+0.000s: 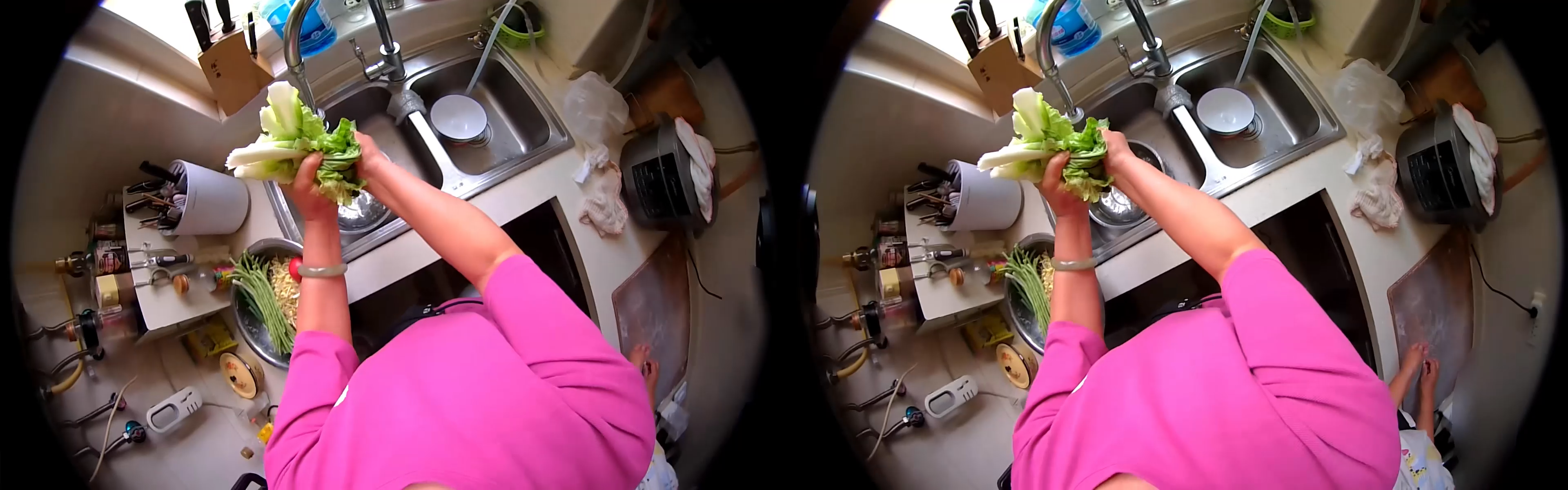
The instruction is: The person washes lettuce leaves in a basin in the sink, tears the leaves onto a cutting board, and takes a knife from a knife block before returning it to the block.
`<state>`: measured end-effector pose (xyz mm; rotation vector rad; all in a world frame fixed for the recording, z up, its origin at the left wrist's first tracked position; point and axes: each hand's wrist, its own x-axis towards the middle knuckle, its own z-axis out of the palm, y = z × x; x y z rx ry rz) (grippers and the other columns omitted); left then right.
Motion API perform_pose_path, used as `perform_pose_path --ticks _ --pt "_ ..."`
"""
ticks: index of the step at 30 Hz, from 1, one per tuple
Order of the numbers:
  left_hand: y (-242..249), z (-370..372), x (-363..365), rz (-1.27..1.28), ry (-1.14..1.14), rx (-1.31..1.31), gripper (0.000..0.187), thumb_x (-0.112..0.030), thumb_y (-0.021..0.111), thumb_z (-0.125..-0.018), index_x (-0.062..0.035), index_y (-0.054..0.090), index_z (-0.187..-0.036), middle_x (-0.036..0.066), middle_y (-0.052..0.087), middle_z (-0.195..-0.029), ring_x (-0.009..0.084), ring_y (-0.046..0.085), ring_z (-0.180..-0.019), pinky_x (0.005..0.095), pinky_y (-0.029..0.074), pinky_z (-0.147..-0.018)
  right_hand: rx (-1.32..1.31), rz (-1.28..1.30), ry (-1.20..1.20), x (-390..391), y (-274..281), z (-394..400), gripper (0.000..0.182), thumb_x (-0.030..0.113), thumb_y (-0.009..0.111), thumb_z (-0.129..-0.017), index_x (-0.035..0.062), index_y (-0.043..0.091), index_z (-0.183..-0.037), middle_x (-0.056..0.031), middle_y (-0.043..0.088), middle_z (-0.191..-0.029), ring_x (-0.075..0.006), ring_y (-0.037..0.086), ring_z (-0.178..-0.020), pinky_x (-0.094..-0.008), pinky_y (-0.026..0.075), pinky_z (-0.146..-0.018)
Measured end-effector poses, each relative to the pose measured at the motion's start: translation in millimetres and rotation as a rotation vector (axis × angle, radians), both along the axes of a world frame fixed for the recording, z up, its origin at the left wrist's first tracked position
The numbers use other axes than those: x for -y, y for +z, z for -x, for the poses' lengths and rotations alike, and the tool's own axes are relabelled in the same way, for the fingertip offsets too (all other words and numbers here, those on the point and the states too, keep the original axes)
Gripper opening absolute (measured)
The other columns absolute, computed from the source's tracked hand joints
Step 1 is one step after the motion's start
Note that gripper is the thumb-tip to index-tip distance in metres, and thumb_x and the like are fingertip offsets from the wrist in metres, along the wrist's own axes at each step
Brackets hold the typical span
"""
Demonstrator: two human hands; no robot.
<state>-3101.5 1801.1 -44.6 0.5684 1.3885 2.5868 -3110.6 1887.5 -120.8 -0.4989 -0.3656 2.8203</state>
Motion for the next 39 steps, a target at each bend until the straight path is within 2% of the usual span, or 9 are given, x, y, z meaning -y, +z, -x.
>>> perform_pose_path --ticks 6,13,18,23,28,30,32,36,39 --pt "-12.3 4.8 18.1 -0.101 -0.239 0.27 0.034 -0.011 0.053 -0.073 0.0048 0.052 -0.103 0.014 0.059 -0.094 0.0245 0.06 -0.086 0.0353 0.049 -0.079 0.109 -0.117 -0.159 15.4 -30.1 27.7 0.027 0.021 0.056 -0.079 -0.0043 0.061 -0.074 -0.009 0.058 -0.073 -0.018 0.055 -0.062 -0.0344 0.046 -0.058" --pt "-15.5 7.8 26.0 -0.092 -0.499 0.433 0.047 -0.017 0.05 -0.074 0.0066 0.046 -0.114 0.02 0.055 -0.106 0.0319 0.057 -0.095 0.0414 0.045 -0.088 0.215 -0.16 -0.245 19.2 -30.9 21.2 0.023 0.016 0.06 -0.073 -0.0063 0.063 -0.071 -0.0092 0.06 -0.073 -0.0175 0.055 -0.064 -0.0345 0.046 -0.058" --pt "-35.5 36.6 22.0 -0.021 -0.178 0.142 0.036 -0.008 0.054 -0.074 0.0023 0.05 -0.109 0.012 0.057 -0.099 0.0227 0.058 -0.088 0.0336 0.048 -0.081 0.07 -0.11 -0.061 14.1 55.5 -24.8 0.032 0.03 0.044 -0.086 0.0015 0.059 -0.088 -0.0101 0.061 -0.084 -0.0209 0.06 -0.073 -0.0342 0.05 -0.069" --pt "-0.4 19.3 14.6 -0.038 -0.08 -0.004 0.029 -0.003 0.052 -0.073 0.0036 0.052 -0.102 0.011 0.058 -0.094 0.02 0.059 -0.084 0.0302 0.048 -0.077 0.038 -0.205 0.022 8.5 35.2 -7.3 0.031 0.024 0.041 -0.086 -0.0003 0.058 -0.093 -0.011 0.061 -0.087 -0.0199 0.06 -0.074 -0.0314 0.05 -0.069" --pt "-7.8 27.0 18.5 -0.046 -0.122 0.06 0.026 -0.005 0.053 -0.074 0.0026 0.053 -0.099 0.009 0.058 -0.092 0.0184 0.059 -0.081 0.0291 0.048 -0.074 0.022 -0.211 0.065 8.7 23.5 -0.1 0.03 0.024 0.043 -0.086 -0.0007 0.058 -0.095 -0.0109 0.062 -0.09 -0.019 0.061 -0.079 -0.0308 0.051 -0.073" --pt "-6.7 29.9 15.7 -0.068 -0.099 0.056 0.029 -0.005 0.054 -0.073 0.0018 0.052 -0.102 0.01 0.058 -0.094 0.0193 0.059 -0.082 0.03 0.048 -0.074 0.011 -0.165 -0.026 10.4 21.5 7.7 0.025 0.023 0.048 -0.082 0.0012 0.059 -0.079 -0.0103 0.06 -0.078 -0.0212 0.059 -0.068 -0.0345 0.049 -0.066" --pt "6.1 18.0 14.5 -0.085 -0.101 0.039 0.03 -0.004 0.054 -0.073 0.0012 0.051 -0.102 0.01 0.057 -0.095 0.0195 0.059 -0.083 0.03 0.048 -0.075 0.0 -0.129 -0.034 8.6 27.6 8.9 0.025 0.023 0.05 -0.082 0.0003 0.06 -0.079 -0.0111 0.06 -0.076 -0.0225 0.059 -0.066 -0.0349 0.05 -0.066" --pt "-3.6 20.3 16.3 -0.118 -0.115 0.179 0.029 -0.009 0.055 -0.074 0.0005 0.053 -0.102 0.011 0.058 -0.096 0.0203 0.059 -0.083 0.0309 0.049 -0.077 0.024 -0.204 -0.101 10.4 20.4 18.8 0.038 0.032 0.053 -0.083 -0.0051 0.061 -0.082 -0.0125 0.062 -0.081 -0.0218 0.06 -0.069 -0.0343 0.05 -0.065" --pt "-29.7 40.4 27.2 0.017 -0.22 0.352 0.035 -0.014 0.054 -0.074 0.0031 0.052 -0.105 0.012 0.057 -0.097 0.0242 0.058 -0.088 0.0358 0.049 -0.078 0.15 -0.113 -0.109 12.4 0.4 24.1 0.026 0.02 0.055 -0.08 -0.0055 0.06 -0.079 -0.0126 0.06 -0.077 -0.0207 0.057 -0.066 -0.0356 0.048 -0.062"
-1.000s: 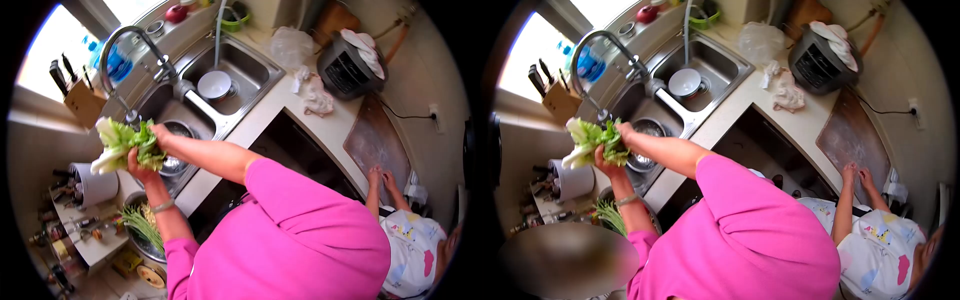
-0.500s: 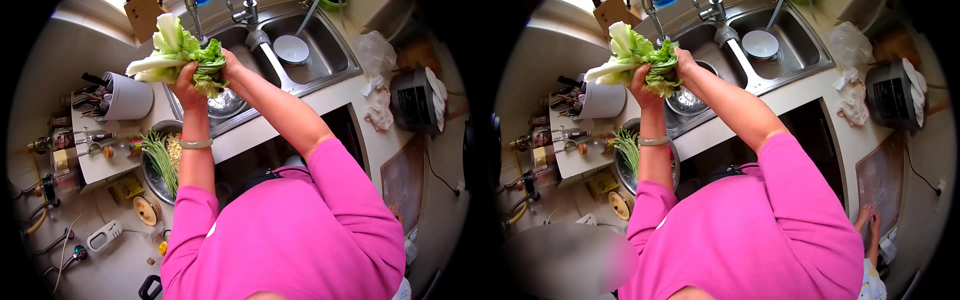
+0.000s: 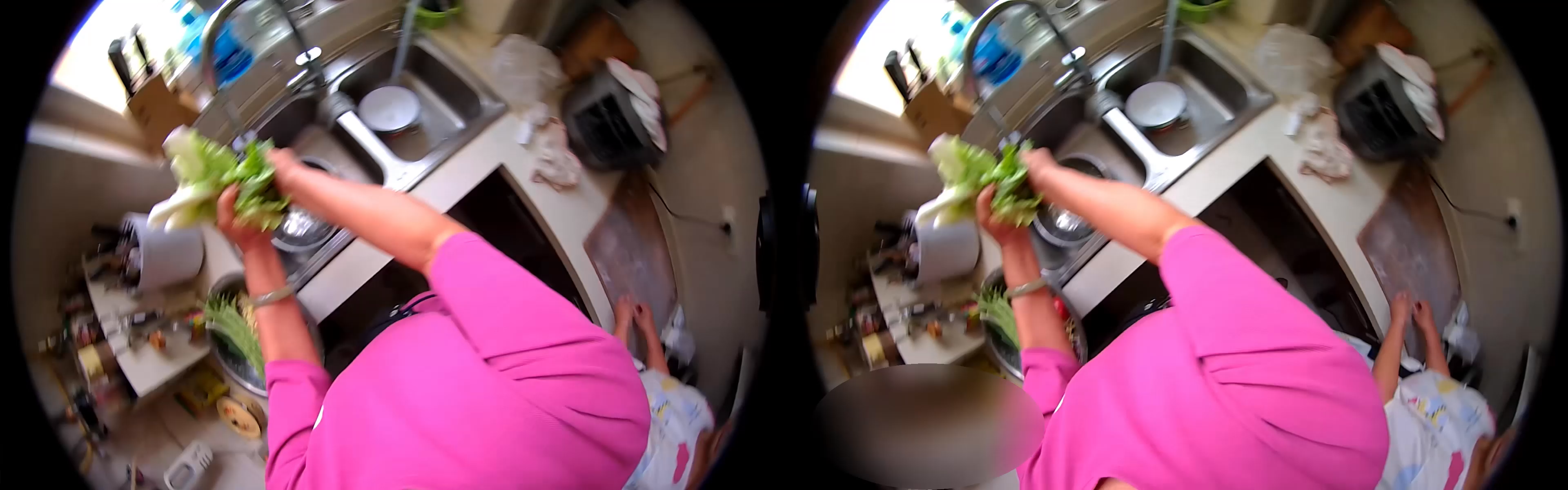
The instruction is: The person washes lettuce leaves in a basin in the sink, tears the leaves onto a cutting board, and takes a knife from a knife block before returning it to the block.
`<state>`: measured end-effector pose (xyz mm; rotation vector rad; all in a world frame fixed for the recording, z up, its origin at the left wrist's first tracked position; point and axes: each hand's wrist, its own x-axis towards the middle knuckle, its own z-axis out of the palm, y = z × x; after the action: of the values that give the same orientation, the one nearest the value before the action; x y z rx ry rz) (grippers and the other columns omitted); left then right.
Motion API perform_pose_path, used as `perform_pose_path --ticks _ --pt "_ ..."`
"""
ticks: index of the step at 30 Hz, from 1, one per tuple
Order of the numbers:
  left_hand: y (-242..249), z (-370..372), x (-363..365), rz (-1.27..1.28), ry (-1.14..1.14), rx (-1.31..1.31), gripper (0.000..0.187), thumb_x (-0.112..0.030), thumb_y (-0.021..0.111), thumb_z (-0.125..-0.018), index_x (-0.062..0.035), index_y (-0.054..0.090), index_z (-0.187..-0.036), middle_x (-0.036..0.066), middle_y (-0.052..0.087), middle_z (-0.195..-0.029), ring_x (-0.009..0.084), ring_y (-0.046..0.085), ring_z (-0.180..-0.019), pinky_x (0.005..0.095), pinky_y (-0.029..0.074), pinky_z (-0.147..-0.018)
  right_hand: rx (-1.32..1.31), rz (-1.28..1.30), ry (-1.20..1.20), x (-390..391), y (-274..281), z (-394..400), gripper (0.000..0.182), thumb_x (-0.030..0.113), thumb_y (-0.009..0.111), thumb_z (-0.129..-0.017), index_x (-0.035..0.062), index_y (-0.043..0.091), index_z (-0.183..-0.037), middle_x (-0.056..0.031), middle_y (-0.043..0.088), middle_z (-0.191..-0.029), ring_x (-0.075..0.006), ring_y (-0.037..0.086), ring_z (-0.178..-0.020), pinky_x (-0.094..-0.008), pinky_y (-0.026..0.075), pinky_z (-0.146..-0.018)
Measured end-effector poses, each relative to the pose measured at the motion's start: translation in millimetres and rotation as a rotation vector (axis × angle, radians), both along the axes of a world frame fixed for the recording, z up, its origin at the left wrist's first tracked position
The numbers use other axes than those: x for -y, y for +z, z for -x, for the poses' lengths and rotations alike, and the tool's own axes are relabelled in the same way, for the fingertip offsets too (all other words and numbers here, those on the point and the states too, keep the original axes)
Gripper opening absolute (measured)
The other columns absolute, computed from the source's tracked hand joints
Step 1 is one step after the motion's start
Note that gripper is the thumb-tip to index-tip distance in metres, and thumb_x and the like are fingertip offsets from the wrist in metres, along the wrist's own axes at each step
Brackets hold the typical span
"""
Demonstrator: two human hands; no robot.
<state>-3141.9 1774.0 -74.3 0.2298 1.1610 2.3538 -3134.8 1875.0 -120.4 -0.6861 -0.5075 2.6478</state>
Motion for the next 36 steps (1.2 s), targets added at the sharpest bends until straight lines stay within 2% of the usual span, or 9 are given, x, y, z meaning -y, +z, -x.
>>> perform_pose_path --ticks 1,3,4,5,9,11,17,29,36 --pt "12.4 -7.8 2.6 -0.133 -0.187 0.03 0.035 -0.017 0.053 -0.076 0.0041 0.053 -0.103 0.015 0.058 -0.098 0.0261 0.058 -0.089 0.0384 0.048 -0.078 -0.003 0.023 -0.06 2.3 9.9 0.5 0.026 0.019 0.056 -0.079 -0.0062 0.06 -0.078 -0.012 0.06 -0.077 -0.02 0.057 -0.066 -0.0363 0.047 -0.061" --pt "12.4 -9.9 -0.5 -0.09 -0.14 0.007 0.043 -0.02 0.051 -0.076 0.0063 0.049 -0.11 0.017 0.056 -0.104 0.0298 0.057 -0.092 0.0397 0.046 -0.084 0.101 -0.155 -0.117 -1.3 -3.2 12.2 0.027 0.018 0.06 -0.075 -0.0088 0.06 -0.075 -0.0109 0.06 -0.075 -0.0183 0.056 -0.066 -0.0356 0.046 -0.059" --pt "7.7 -0.7 0.4 -0.033 -0.098 0.053 0.044 -0.019 0.051 -0.076 0.0068 0.048 -0.112 0.018 0.056 -0.105 0.0302 0.056 -0.094 0.0395 0.045 -0.086 0.278 -0.266 -0.105 2.9 22.7 -4.1 0.027 0.018 0.062 -0.074 -0.0087 0.061 -0.073 -0.0106 0.06 -0.074 -0.0167 0.055 -0.066 -0.035 0.046 -0.058" --pt "8.4 1.3 0.6 0.029 -0.047 0.089 0.045 -0.019 0.05 -0.076 0.0073 0.048 -0.113 0.019 0.055 -0.106 0.0306 0.056 -0.096 0.0392 0.044 -0.087 0.201 -0.148 -0.125 6.6 25.1 -7.3 0.027 0.018 0.064 -0.072 -0.0088 0.062 -0.073 -0.0103 0.06 -0.073 -0.0153 0.054 -0.064 -0.035 0.045 -0.057" --pt "9.4 -0.5 1.9 -0.05 -0.226 0.007 0.042 -0.022 0.049 -0.078 0.0072 0.05 -0.108 0.018 0.056 -0.104 0.029 0.056 -0.094 0.0391 0.043 -0.087 0.235 -0.289 -0.122 3.9 12.6 4.1 0.025 0.017 0.061 -0.072 -0.0072 0.063 -0.069 -0.0081 0.06 -0.07 -0.016 0.055 -0.063 -0.0345 0.045 -0.057" --pt "-1.7 12.1 0.5 -0.02 -0.16 0.07 0.042 -0.022 0.049 -0.079 0.0074 0.049 -0.109 0.019 0.055 -0.104 0.0288 0.056 -0.094 0.039 0.043 -0.087 0.314 -0.254 -0.146 2.9 17.5 0.9 0.03 0.02 0.067 -0.067 -0.0095 0.062 -0.072 -0.0104 0.061 -0.07 -0.0147 0.054 -0.065 -0.0353 0.044 -0.057" --pt "14.7 5.7 -5.6 -0.026 -0.153 0.017 0.043 -0.024 0.051 -0.078 0.0078 0.051 -0.107 0.019 0.056 -0.104 0.0299 0.055 -0.096 0.0398 0.043 -0.088 0.267 -0.309 -0.146 -2.8 36.9 -7.8 0.034 0.026 0.064 -0.069 -0.008 0.063 -0.076 -0.0113 0.062 -0.075 -0.0159 0.055 -0.068 -0.0348 0.044 -0.06" --pt "28.4 -3.6 4.6 0.0 -0.111 -0.007 0.04 -0.022 0.053 -0.077 0.0073 0.051 -0.104 0.017 0.057 -0.098 0.027 0.056 -0.092 0.0377 0.044 -0.085 0.236 -0.326 -0.13 4.8 28.2 7.5 0.027 0.021 0.063 -0.069 -0.0057 0.063 -0.073 -0.0101 0.061 -0.073 -0.0162 0.055 -0.064 -0.0343 0.044 -0.059" --pt "32.3 3.5 20.3 0.021 -0.045 -0.052 0.043 -0.023 0.05 -0.078 0.0086 0.051 -0.107 0.019 0.055 -0.105 0.0291 0.056 -0.094 0.038 0.043 -0.087 0.217 -0.323 -0.125 14.6 25.5 20.5 0.025 0.019 0.063 -0.069 -0.0051 0.063 -0.072 -0.0093 0.061 -0.071 -0.016 0.055 -0.062 -0.0339 0.044 -0.057"
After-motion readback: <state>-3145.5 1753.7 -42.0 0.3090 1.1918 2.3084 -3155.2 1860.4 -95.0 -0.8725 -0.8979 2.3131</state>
